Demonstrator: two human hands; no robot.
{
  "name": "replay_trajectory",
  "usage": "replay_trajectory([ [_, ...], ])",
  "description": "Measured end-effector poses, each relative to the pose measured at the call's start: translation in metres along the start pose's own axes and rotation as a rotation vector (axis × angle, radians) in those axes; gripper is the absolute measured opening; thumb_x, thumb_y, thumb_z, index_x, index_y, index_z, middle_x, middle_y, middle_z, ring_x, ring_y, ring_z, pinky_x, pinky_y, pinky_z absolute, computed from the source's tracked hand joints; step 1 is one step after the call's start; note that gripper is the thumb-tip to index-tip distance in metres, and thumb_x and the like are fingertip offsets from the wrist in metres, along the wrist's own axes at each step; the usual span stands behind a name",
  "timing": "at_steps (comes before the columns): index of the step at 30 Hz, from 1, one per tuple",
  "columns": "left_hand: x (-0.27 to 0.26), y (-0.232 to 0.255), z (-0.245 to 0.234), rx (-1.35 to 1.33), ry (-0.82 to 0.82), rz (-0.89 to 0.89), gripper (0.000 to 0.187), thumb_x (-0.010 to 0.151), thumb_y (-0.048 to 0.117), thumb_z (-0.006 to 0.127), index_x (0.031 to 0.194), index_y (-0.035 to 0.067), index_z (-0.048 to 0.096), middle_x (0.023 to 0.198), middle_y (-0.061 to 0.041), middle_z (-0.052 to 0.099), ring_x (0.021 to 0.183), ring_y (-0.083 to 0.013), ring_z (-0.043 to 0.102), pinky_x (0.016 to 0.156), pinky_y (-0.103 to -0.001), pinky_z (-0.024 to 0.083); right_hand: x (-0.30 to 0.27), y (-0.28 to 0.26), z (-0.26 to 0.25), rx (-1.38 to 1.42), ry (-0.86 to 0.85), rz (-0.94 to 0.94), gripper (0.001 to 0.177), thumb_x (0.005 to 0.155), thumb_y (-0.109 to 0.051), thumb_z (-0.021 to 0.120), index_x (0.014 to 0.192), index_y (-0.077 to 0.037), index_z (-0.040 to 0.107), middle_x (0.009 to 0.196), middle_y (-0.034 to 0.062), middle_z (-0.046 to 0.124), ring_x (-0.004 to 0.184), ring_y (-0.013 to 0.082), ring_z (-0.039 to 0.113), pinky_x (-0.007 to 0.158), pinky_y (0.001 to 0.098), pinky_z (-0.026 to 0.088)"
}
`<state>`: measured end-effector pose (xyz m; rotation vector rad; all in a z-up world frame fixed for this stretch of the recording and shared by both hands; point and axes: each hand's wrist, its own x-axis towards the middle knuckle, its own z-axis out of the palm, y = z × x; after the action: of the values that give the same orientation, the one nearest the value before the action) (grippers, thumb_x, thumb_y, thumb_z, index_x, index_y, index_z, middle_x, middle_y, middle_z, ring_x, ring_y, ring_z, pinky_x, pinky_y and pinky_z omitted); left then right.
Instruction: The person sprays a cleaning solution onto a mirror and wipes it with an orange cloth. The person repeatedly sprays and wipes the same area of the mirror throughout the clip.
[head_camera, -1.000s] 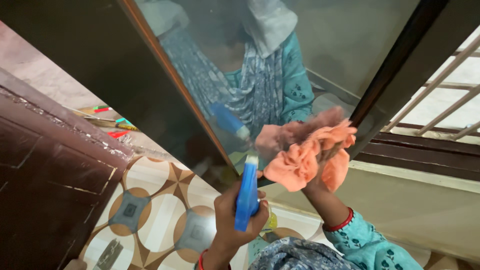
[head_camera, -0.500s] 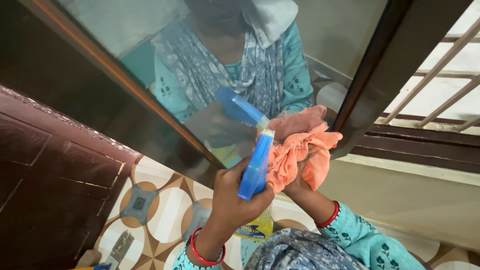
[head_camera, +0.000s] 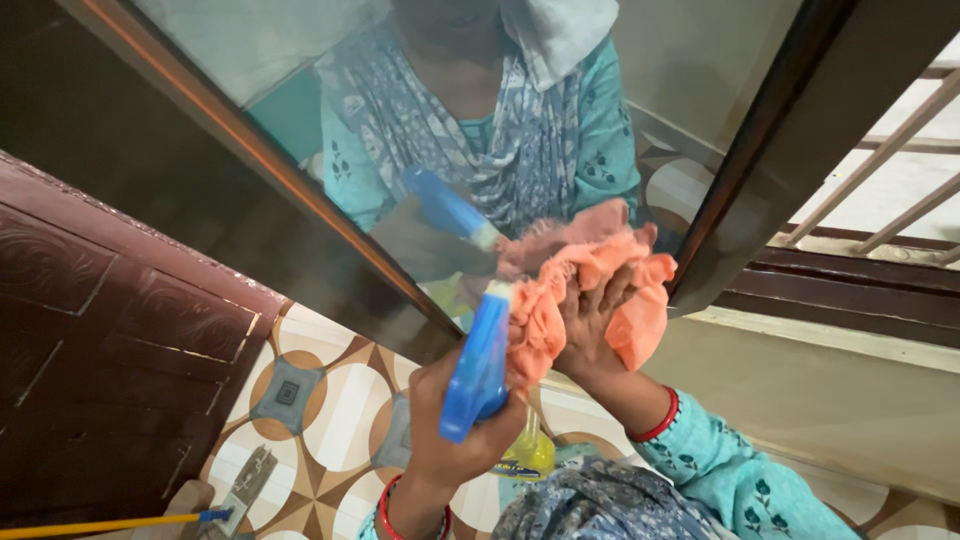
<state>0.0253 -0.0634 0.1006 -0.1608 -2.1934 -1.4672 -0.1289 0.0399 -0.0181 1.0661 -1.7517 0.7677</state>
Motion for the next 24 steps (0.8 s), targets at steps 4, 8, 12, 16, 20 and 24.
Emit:
replay_trajectory([
  [4, -0.019, -0.009, -0.009, -0.003, 0.051, -0.051, 0.039, 0.08, 0.006, 0.075, 0.118, -0.003, 0.071, 0.089, -0.01, 0.079, 0.07, -0.012, 0.077, 0.067, -0.027, 0.06, -0.005, 0.027, -0.015, -0.073, -0.008, -0.017, 0.052, 0.093, -0.037, 0.066, 0.137, -0.009, 0.066, 0.147, 0.018, 0.049, 0.138, 0.0404, 0.041, 0.118, 0.0581, 0.028],
  [8, -0.036, -0.025, -0.006, -0.19, 0.098, -0.047, 0.043, 0.079, 0.002, 0.071, 0.12, -0.009, 0.066, 0.118, -0.019, 0.074, 0.081, -0.0174, 0.077, 0.069, -0.028, 0.061, -0.017, 0.056, -0.023, -0.13, -0.007, 0.023, 0.052, 0.092, -0.036, 0.066, 0.136, -0.009, 0.067, 0.147, 0.0177, 0.05, 0.137, 0.0401, 0.043, 0.118, 0.0579, 0.029],
  [12, -0.052, -0.039, -0.006, -0.161, 0.126, -0.075, 0.046, 0.078, 0.001, 0.072, 0.123, -0.009, 0.065, 0.119, -0.018, 0.075, 0.082, -0.0174, 0.078, 0.071, -0.029, 0.063, -0.032, 0.046, -0.022, -0.128, -0.024, 0.057, 0.051, 0.092, -0.036, 0.066, 0.135, -0.009, 0.067, 0.146, 0.0174, 0.051, 0.136, 0.0398, 0.044, 0.118, 0.0578, 0.03],
  [16, -0.065, -0.053, -0.005, -0.15, 0.123, -0.127, 0.046, 0.077, 0.001, 0.073, 0.121, -0.009, 0.067, 0.115, -0.017, 0.076, 0.079, -0.0167, 0.078, 0.069, -0.029, 0.062, -0.033, 0.013, -0.01, -0.065, -0.052, 0.027, 0.051, 0.091, -0.035, 0.066, 0.135, -0.008, 0.068, 0.145, 0.0171, 0.052, 0.135, 0.0394, 0.045, 0.117, 0.0576, 0.031],
  [20, -0.078, -0.065, -0.007, -0.143, 0.125, -0.175, 0.044, 0.078, 0.003, 0.076, 0.12, -0.007, 0.068, 0.087, -0.011, 0.075, 0.072, -0.0153, 0.077, 0.064, -0.027, 0.057, -0.01, -0.021, 0.001, -0.001, -0.074, -0.041, 0.05, 0.091, -0.034, 0.066, 0.134, -0.008, 0.068, 0.144, 0.0168, 0.053, 0.134, 0.0391, 0.046, 0.117, 0.0574, 0.032],
  [24, -0.083, -0.067, -0.014, -0.077, 0.066, -0.277, 0.048, 0.076, -0.001, 0.076, 0.123, -0.007, 0.07, 0.098, -0.016, 0.078, 0.066, -0.0186, 0.071, 0.062, -0.029, 0.055, 0.029, -0.018, 0.002, -0.002, -0.071, -0.129, 0.05, 0.09, -0.034, 0.066, 0.133, -0.008, 0.068, 0.143, 0.0165, 0.055, 0.133, 0.0388, 0.047, 0.116, 0.0573, 0.033],
])
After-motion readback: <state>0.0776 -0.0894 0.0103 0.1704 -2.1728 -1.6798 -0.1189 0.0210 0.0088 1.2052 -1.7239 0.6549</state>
